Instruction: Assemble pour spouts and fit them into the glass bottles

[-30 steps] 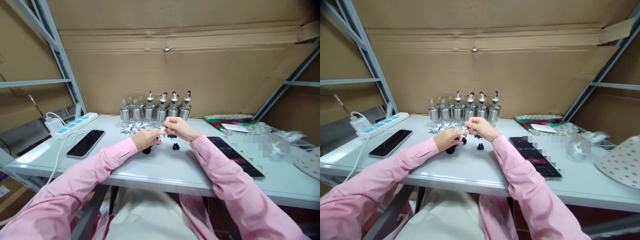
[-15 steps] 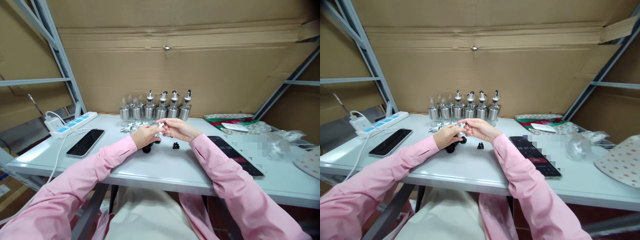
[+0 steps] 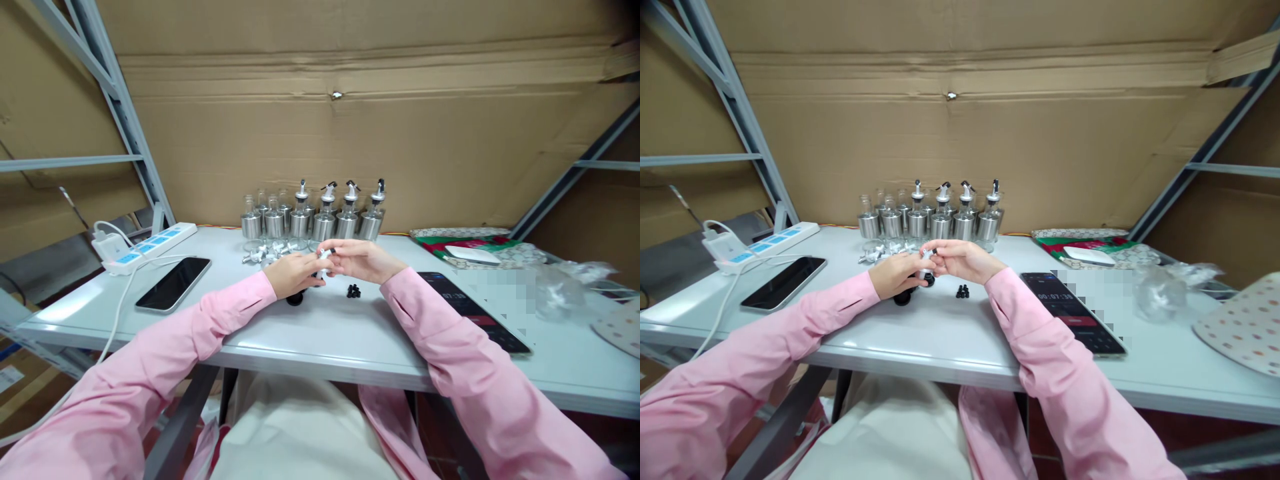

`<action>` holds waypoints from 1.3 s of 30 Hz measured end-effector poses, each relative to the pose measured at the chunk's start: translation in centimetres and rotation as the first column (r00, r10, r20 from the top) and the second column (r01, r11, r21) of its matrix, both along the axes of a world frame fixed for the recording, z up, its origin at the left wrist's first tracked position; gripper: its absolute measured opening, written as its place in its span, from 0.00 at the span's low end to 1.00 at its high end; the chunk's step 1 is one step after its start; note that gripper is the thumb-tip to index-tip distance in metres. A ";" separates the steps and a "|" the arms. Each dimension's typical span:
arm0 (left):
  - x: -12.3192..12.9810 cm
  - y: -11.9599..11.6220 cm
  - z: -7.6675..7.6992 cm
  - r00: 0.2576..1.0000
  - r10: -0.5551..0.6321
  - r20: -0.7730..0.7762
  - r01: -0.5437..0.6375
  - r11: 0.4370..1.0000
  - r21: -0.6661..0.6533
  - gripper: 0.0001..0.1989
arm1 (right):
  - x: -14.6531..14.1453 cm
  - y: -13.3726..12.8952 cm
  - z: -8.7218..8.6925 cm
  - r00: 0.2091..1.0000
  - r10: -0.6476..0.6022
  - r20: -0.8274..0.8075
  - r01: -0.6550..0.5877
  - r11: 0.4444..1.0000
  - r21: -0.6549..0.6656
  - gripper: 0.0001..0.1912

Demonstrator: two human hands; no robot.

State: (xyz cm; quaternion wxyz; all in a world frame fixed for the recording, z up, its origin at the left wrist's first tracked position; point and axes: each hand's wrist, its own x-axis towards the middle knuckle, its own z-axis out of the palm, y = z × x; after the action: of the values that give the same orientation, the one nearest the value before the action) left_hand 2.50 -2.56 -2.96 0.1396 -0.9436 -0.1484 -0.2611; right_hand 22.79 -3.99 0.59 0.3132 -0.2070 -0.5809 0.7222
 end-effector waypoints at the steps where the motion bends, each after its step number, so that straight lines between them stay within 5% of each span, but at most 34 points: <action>1: 0.0 0.0 0.0 1.000 -0.012 0.000 0.012 1.000 -0.003 0.14 | 0.0 0.0 0.0 1.000 0.007 0.006 -0.007 1.000 0.002 0.12; 11: -0.1 0.1 0.0 1.000 -0.006 -0.029 0.004 0.998 -0.065 0.15 | 0.1 0.0 0.0 0.999 0.010 0.030 -0.011 1.000 0.013 0.11; 25: -1.1 1.1 0.2 0.956 0.019 0.294 0.060 0.964 -0.259 0.18 | -0.4 0.2 0.1 0.975 -0.202 -0.093 0.210 0.975 0.077 0.14; 34: 0.2 -0.2 0.5 0.980 0.170 -0.106 -0.199 0.894 -0.401 0.16 | 0.0 0.8 0.4 0.901 -0.389 -0.194 0.397 0.918 0.003 0.17; 39: 0.5 -0.5 0.4 0.955 0.223 -0.197 -0.288 0.859 -0.423 0.14 | 0.1 0.9 0.4 0.895 -0.399 -0.202 0.404 0.915 -0.019 0.17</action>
State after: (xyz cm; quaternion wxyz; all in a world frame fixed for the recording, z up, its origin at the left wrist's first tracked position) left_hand 3.00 -3.04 -2.61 -0.0375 -0.9380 -0.3184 -0.1316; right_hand 22.85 -3.14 0.98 0.5148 -0.2446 -0.4993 0.6526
